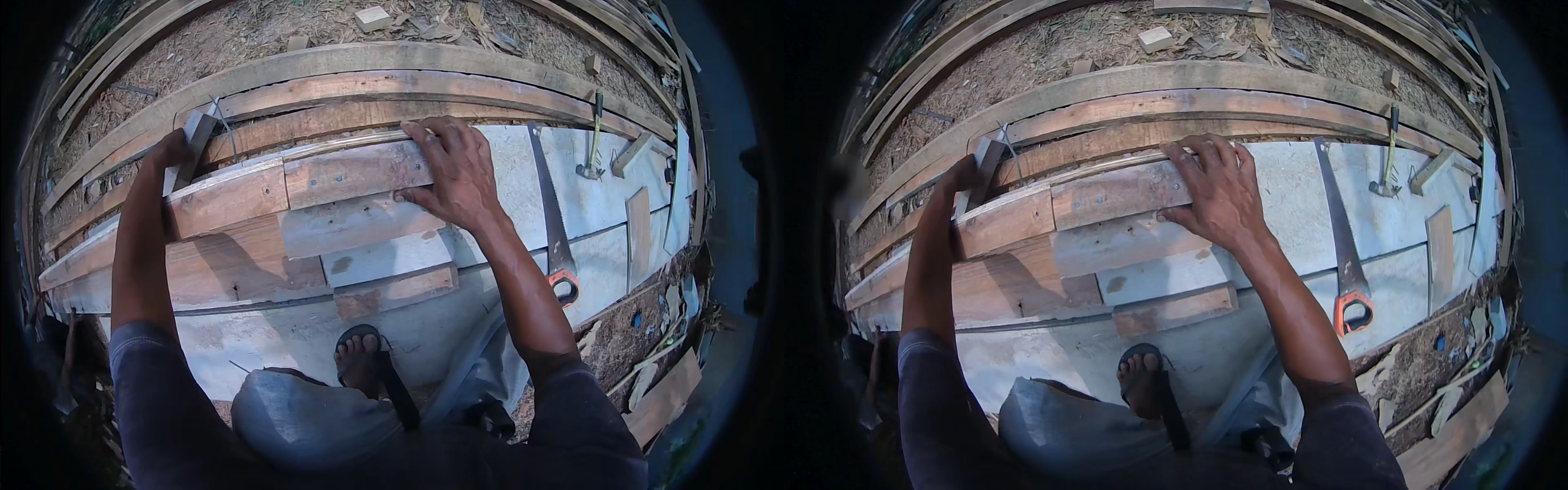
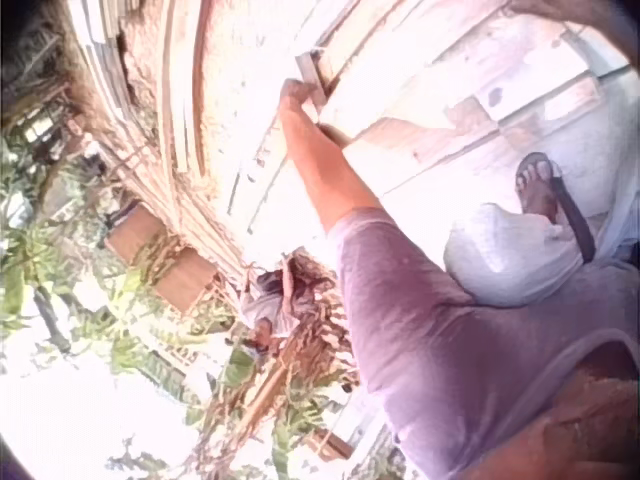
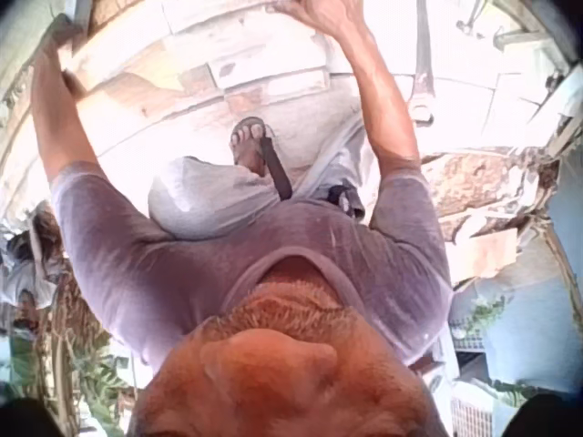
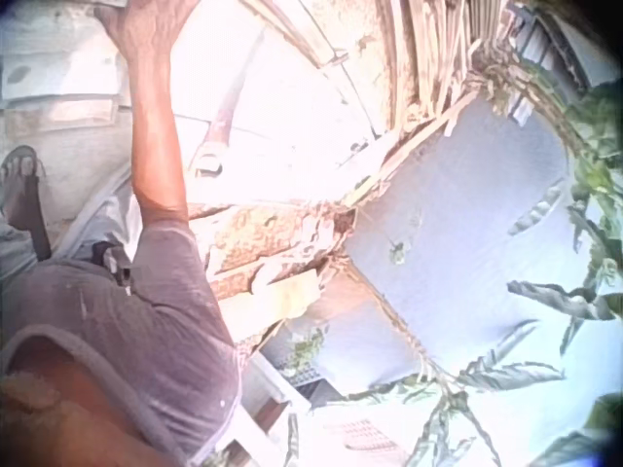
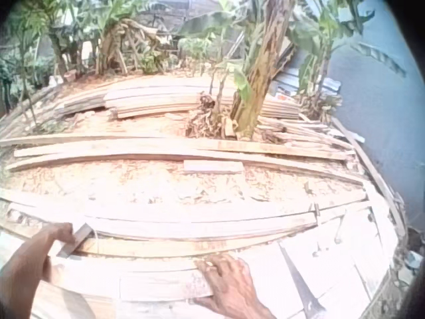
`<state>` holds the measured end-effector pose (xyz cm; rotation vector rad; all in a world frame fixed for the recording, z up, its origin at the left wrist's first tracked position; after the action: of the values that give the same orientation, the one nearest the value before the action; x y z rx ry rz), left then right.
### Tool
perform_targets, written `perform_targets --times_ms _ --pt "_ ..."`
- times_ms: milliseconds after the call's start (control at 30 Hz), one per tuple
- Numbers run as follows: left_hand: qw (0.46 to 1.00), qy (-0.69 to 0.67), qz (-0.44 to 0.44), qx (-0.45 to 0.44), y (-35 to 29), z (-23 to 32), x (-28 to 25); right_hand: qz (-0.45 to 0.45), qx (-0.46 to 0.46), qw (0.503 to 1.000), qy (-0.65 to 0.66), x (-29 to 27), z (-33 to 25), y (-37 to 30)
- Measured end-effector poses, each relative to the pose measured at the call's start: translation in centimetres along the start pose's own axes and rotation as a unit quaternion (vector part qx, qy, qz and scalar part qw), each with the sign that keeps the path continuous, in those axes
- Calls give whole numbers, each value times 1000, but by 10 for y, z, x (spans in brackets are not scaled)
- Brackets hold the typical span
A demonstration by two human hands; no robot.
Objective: The person positions small wooden planks on a curved wooden frame, secures them with nails using a hammer, and cuts a plank to size with a hand saw. The person repeatedly aligns, nails, and saws pieces to fit the frame.
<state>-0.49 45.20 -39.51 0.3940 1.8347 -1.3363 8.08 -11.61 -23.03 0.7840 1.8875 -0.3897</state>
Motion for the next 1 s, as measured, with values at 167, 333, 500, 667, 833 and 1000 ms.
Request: perform_targets --times_ms 167,333,500,667,833,1000 --pt "945 -223 218 99 -76 44 -65 103 -50 992 -47 -3 -5 -18" --pt "748 -467 436 183 -269 118 -12 249 150 940 179 8 9 -121" --pt "788 -609 -10 94 -369 231 168 31 315 921 227 66 25 -238" --pt "828 -527 167 92 -363 291 242 -5 164 959 232 98 36 -252" --pt "754 -625 155 131 -336 292 259 -26 233 897 376 99 54 -246" --pt "704 -699 78 101 -321 299 261 4 296 869 397 87 70 -243"
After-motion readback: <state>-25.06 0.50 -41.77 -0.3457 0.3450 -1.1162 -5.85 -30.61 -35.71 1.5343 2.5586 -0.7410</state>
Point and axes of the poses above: each hand's wrist, its own y-axis towards the middle knuckle, its own x-axis out of the palm, z = x × y, the point moved 4 cm from there along y, towards the middle knuckle, and after that the axes turned 10 degrees about y, right-handed, at the moved point
